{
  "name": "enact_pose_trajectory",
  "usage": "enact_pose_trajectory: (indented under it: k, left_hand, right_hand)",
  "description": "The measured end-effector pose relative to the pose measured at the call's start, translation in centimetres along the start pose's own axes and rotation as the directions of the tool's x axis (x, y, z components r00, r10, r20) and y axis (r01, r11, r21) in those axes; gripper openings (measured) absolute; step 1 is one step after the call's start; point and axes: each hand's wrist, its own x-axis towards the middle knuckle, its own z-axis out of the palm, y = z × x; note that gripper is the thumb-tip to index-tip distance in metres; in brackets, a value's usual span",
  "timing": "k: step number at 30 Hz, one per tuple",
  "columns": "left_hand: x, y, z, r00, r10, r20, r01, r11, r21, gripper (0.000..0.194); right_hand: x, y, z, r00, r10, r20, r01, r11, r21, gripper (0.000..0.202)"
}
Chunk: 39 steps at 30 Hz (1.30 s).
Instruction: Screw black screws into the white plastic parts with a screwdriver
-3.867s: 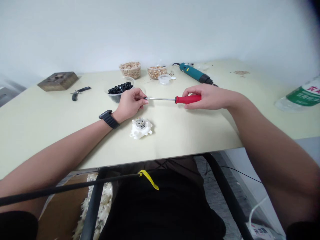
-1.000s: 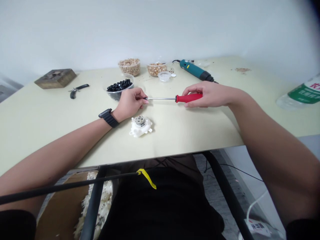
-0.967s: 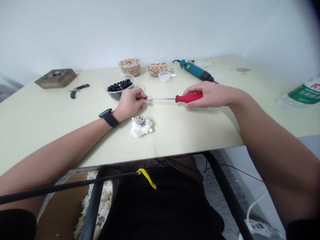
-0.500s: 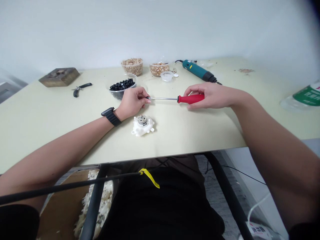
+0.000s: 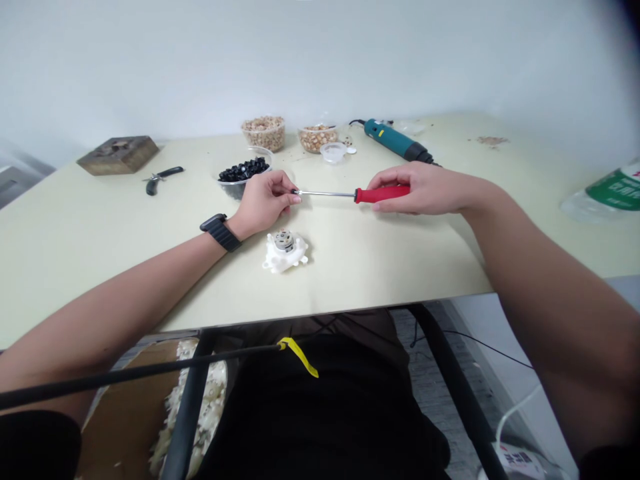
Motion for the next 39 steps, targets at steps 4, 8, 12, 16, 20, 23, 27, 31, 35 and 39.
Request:
enact_pose_trajectory:
  k: [4, 8, 12, 16, 20, 23, 27, 31, 35, 39]
  left_hand:
    - [0.01, -0.14, -0.08, 1.0, 0.014, 0.008, -0.014, 1.0, -0.006, 0.032]
    - [0.04, -0.28, -0.19, 1.0, 0.014, 0.014, -0.014, 1.0, -0.002, 0.034]
    - [0.08, -0.23, -0.23, 1.0, 0.011, 0.009, -0.011, 1.0, -0.007, 0.036]
    - [0.07, -0.05, -0.19, 1.0, 0.003, -0.006, -0.003, 1.0, -0.025, 0.032]
    - [0.07, 0.0, -0.2, 1.0, -0.003, -0.006, 0.003, 1.0, -0.028, 0.03]
    - [0.1, -0.09, -0.22, 1.0, 0.002, -0.004, -0.002, 1.0, -0.025, 0.031]
    - [0.13, -0.12, -0.22, 1.0, 0.009, -0.008, -0.009, 1.0, -0.028, 0.032]
    - [0.16, -0.25, -0.26, 1.0, 0.021, -0.001, -0.021, 0.999, -0.037, 0.029]
    - [0.3, -0.7, -0.14, 0.998, 0.066, -0.012, -0.067, 0.997, -0.048, 0.024]
    - [0.37, -0.63, 0.11, 0.994, 0.067, -0.081, -0.072, 0.995, -0.063, 0.014]
  right_hand:
    - [-0.05, -0.11, -0.03, 1.0, 0.002, 0.002, -0.002, 1.0, 0.001, 0.053]
    - [-0.14, -0.28, -0.16, 1.0, 0.016, 0.002, -0.016, 1.0, 0.007, 0.055]
    - [-0.17, -0.31, -0.31, 1.0, 0.016, 0.006, -0.016, 1.0, 0.012, 0.056]
    - [-0.17, -0.31, -0.39, 1.0, 0.02, 0.01, -0.02, 1.0, 0.01, 0.053]
    - [-0.2, -0.34, -0.43, 1.0, 0.019, 0.014, -0.019, 1.0, 0.007, 0.048]
    - [-0.25, -0.36, -0.52, 1.0, 0.017, 0.016, -0.017, 1.0, 0.003, 0.046]
    - [-0.35, -0.38, -0.63, 1.0, 0.004, -0.004, -0.004, 1.0, -0.006, 0.045]
    - [-0.37, -0.33, -0.63, 1.0, -0.004, -0.006, 0.004, 1.0, -0.005, 0.044]
    - [-0.38, -0.28, -0.62, 1.0, -0.012, -0.007, 0.012, 1.0, 0.011, 0.041]
    - [-0.48, -0.31, -0.71, 1.0, 0.007, -0.01, -0.007, 0.999, 0.044, 0.039]
